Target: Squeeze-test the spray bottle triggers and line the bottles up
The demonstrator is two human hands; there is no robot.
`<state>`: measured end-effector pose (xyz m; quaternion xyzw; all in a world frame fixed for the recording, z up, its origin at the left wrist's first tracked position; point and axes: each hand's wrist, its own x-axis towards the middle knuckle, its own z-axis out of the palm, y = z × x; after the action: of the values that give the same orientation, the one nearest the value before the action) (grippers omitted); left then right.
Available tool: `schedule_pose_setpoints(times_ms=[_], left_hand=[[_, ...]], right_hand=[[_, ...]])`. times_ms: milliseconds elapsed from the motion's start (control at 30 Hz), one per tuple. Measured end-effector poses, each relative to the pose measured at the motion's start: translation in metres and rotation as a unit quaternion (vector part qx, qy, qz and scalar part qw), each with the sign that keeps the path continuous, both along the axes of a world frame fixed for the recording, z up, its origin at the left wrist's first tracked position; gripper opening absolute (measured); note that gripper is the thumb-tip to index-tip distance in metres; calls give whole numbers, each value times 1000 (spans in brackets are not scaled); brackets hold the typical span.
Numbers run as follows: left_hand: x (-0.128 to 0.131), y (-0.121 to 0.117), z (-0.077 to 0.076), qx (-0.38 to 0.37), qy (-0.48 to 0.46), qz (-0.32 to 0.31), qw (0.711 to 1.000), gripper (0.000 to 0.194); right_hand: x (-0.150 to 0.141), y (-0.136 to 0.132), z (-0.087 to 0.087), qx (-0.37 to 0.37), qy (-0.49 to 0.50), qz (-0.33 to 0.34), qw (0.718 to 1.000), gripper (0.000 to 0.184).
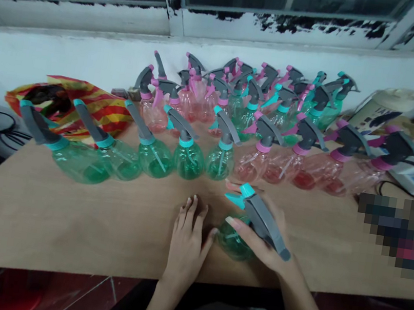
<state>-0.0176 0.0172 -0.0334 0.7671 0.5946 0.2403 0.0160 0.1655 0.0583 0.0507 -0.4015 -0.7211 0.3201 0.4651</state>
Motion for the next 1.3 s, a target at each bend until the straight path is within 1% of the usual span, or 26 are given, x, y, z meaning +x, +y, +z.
schedule_pose_setpoints(times_ms=[133,333,500,767,900,1000,1067,1133,1167,1233,1300], left_hand=[[0,0,0,2,-1,2,1000,45],[1,-1,1,-2,2,-1,1000,45],[0,0,1,-5,-8,-2,1000,45],[0,-1,2,-12,-10,-9,1000,46],[0,-2,4,-24,-41,-11,999,46],[-1,-4,13,-60,-98,-20,993,42],[-2,-8,24,-97,-147,-23,984,39],[-5,-14,37,-129,-192,-34,972,41],[-7,-17,44,-138,-206,-45,968,44],[-12,-22,56,-147,-209,-64,965,56],[-20,-25,64,-144,-191,-61,969,69]], right_hand=[[0,-1,-2,14,1,-21,1000,44],[-3,-1,-3,23,21,-10,999,43],[-3,-1,2,42,6,-12,999,38],[-3,0,3,28,-4,-3,1000,33],[-3,-1,3,13,-2,-10,1000,32],[-3,-2,2,5,-2,-9,1000,30],[-6,-1,2,4,5,-7,1000,32],[-11,0,1,7,15,-11,1000,34],[-16,0,1,11,21,-13,1000,35],[-30,2,2,20,31,-15,999,35],[-50,3,5,27,37,-1,999,34]])
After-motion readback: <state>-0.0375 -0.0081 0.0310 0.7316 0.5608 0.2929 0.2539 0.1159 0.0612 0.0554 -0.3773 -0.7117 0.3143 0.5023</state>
